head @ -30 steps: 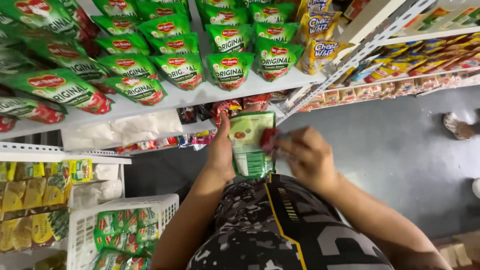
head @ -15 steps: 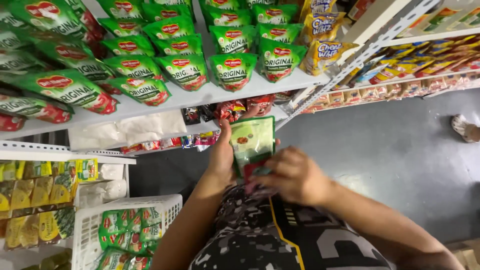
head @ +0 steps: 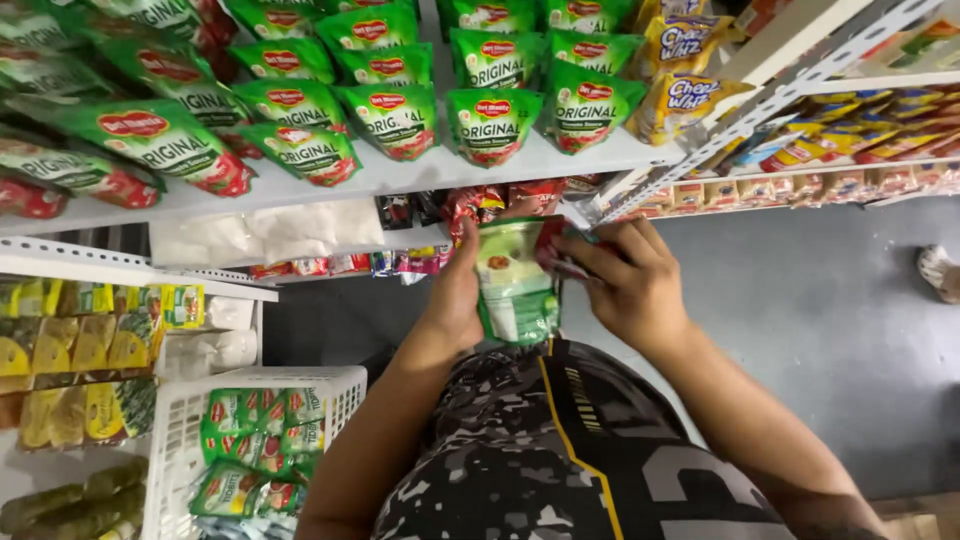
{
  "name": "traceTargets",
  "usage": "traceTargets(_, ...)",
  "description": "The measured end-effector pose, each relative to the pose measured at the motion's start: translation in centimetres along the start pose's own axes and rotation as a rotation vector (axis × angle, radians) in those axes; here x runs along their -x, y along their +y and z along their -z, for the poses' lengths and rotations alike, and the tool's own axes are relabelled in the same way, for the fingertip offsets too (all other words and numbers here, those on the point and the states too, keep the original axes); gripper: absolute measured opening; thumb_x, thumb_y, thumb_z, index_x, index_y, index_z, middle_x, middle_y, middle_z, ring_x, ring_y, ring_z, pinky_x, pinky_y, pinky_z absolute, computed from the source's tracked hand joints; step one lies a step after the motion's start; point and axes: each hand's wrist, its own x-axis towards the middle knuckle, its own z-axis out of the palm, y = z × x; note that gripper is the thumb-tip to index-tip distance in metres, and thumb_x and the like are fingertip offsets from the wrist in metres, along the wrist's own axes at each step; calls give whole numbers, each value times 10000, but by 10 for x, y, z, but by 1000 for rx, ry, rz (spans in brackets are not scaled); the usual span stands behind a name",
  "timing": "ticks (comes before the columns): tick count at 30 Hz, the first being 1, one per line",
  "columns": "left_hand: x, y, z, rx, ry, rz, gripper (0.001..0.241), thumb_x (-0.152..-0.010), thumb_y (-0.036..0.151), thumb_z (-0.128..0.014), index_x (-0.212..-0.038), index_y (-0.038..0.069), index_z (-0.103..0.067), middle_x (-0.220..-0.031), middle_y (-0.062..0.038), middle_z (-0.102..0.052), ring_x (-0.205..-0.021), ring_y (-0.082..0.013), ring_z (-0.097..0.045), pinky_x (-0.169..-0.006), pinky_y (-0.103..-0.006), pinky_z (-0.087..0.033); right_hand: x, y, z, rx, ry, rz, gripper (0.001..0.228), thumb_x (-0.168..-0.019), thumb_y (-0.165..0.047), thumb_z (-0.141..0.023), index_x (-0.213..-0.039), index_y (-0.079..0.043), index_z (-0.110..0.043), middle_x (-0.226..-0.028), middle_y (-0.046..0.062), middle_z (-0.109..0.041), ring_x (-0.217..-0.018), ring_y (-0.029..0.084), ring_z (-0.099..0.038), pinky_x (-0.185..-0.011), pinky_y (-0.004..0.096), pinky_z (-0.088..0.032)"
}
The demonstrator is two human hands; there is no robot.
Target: Wiping individual food pouches with a cloth and organizing them on a grocery store shelf.
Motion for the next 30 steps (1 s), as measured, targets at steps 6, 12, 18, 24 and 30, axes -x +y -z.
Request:
traceTargets(6, 7, 22, -22, -91, -26, -10, 796, -991, 697, -398, -1515, 112, -524, -1348, -295, -626, -1147, -409, -670, -1033, -585, -526, -23, -54, -2, -139, -6, 30, 176, -959, -188, -631, -944, -202, -806, -891, 48, -657, -769, 291, -629, -698, 449, -502)
traceTargets(12, -12, -1, 14, -26, -61, -2, 878, -955, 744, -453, -1550, 99, -472, -1350, -305, -620, -1153, -421, -666, -1001, -622, -531, -12, -3, 2, -102, 7, -16, 233, -991, -148, -598, -1056, -151, -822, -875, 100, -608, -728, 332, -593, -641, 446, -491)
traceTargets(18, -13, 9, -8, -31, 28, 85, 776, -981, 688, -443, -1503, 121, -530, -1332, -305, -633, -1073, -446, -703, -868, -598, -610, -19, -37, 3, -107, -26, 50, 190, -958, -199, -622, -1045, -206, -791, -966, 86, -662, -799, 315, -627, -685, 453, -498)
traceTargets(24, -15, -1, 0, -121, -30, 37, 838, -984, 736, -374, -1530, 111, -490, -1433, -306, -557, -1208, -444, -626, -1044, -637, -493, -11, 12, 23, -220, -63, 74, 323, -1030, -162, -471, -1098, -104, -781, -946, 179, -627, -796, 416, -618, -653, 486, -504)
traceTargets(30, -18, -15, 9, -58, -48, 56, 829, -988, 706, -426, -1530, 81, -477, -1411, -303, -573, -1216, -438, -621, -1075, -618, -475, 2, -20, 0, -12, -22, 32, 356, -969, -264, -526, -1236, -190, -750, -928, 122, -568, -805, 374, -588, -690, 505, -505)
